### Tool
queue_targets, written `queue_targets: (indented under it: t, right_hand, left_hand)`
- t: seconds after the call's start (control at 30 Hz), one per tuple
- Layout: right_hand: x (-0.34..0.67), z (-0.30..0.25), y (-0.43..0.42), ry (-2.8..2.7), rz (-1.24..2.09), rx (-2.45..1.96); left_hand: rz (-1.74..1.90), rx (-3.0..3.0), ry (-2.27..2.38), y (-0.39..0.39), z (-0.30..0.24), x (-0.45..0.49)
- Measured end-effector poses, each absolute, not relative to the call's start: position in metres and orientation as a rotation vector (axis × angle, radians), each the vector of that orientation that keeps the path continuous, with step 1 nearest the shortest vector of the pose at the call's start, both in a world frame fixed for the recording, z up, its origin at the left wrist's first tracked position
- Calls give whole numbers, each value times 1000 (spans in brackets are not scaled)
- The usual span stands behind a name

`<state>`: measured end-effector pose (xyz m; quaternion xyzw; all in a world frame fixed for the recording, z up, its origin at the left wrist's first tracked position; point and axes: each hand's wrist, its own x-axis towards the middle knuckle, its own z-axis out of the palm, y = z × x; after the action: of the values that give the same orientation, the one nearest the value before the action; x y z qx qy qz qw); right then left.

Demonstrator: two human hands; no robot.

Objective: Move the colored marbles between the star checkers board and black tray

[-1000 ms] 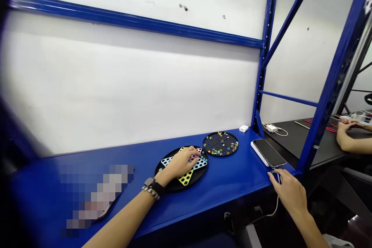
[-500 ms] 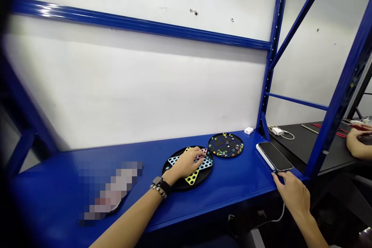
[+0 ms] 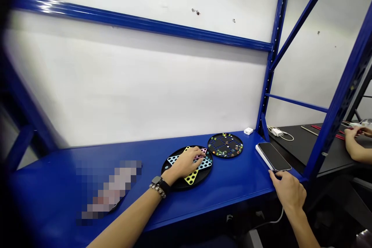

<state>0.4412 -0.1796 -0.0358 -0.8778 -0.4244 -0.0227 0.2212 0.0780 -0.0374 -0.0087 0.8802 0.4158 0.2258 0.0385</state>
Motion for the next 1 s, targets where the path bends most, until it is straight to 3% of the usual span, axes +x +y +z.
queue_targets:
  t: [0.17,0.37,0.7,1.0]
  right_hand:
    - [436,-41,-185,-1168,-112,-2311]
    - [385,-33,-169,-1446,-179,-1870]
    - [270,-2,-40,-2164,194,-1612]
    - [273,6,8,-2282,464,-1614]
  left_hand:
    - [682,2688,1299,-42,-4,80]
    - [658,2681,1298,-45,0,80]
    - [686,2697,1331,-45,-6,79]
    - [631,2685,1351,-43,-13,77]
